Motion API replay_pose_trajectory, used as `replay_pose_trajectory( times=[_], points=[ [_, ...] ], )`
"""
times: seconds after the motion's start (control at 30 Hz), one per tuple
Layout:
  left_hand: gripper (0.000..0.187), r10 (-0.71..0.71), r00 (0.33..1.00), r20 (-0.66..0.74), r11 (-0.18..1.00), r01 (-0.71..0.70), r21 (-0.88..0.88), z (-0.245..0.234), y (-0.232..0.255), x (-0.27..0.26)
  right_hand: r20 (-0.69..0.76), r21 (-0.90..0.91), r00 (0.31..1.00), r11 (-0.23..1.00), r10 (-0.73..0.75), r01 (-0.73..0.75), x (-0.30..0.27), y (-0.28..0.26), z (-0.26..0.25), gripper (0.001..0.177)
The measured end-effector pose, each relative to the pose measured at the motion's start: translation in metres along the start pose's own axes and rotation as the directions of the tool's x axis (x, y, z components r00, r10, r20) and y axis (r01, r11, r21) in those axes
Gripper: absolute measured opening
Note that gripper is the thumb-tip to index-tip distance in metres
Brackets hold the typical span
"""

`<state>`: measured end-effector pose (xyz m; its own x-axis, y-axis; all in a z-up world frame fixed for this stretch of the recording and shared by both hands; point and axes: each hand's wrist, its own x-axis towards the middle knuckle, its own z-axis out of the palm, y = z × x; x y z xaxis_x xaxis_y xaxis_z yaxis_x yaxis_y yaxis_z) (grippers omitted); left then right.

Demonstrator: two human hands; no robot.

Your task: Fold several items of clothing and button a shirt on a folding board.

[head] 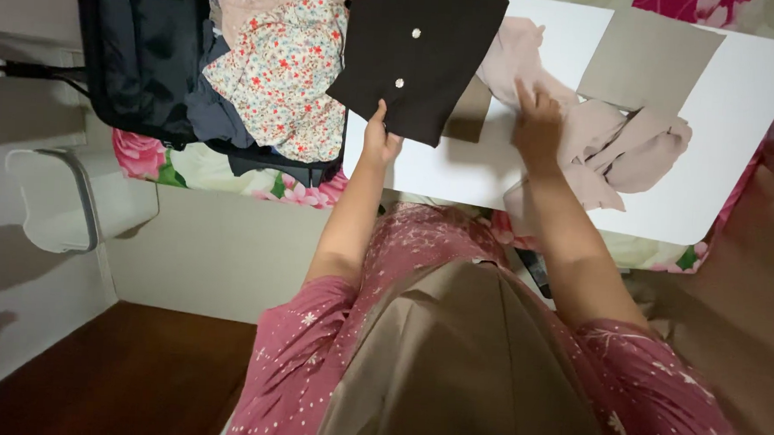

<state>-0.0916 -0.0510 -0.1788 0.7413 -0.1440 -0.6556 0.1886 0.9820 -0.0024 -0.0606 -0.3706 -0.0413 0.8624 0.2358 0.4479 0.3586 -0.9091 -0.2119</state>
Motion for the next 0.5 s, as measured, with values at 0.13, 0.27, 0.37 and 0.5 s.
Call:
replay_pose_trajectory(
  times=[0.13,0.27,0.37,0.5],
  points=[
    [0.046,0.043,0.999,-0.023,0.998,-0.042,0.056,0.004,0.000,-0.009,0.323,-0.150,0.925,0.976,0.201,-0.159,-0.036,0.045,0.007,0.055],
    [0.048,0.038,0.999,-0.035,0.999,-0.038,0.018,0.020,-0.004,-0.024,0.226,-0.245,0.889,0.906,0.399,-0.344,-0.071,0.093,-0.003,0.029],
    [0.052,0.047,0.998,-0.031,0.998,-0.049,-0.045,0.027,-0.012,-0.027,0.053,-0.134,0.602,0.603,0.796,-0.786,-0.076,0.096,-0.008,0.019],
    [0.054,0.038,0.999,-0.029,0.993,-0.041,-0.110,0.035,-0.017,-0.028,-0.312,-0.326,0.854,0.797,0.417,-0.509,-0.027,0.025,-0.017,0.036]
  ],
)
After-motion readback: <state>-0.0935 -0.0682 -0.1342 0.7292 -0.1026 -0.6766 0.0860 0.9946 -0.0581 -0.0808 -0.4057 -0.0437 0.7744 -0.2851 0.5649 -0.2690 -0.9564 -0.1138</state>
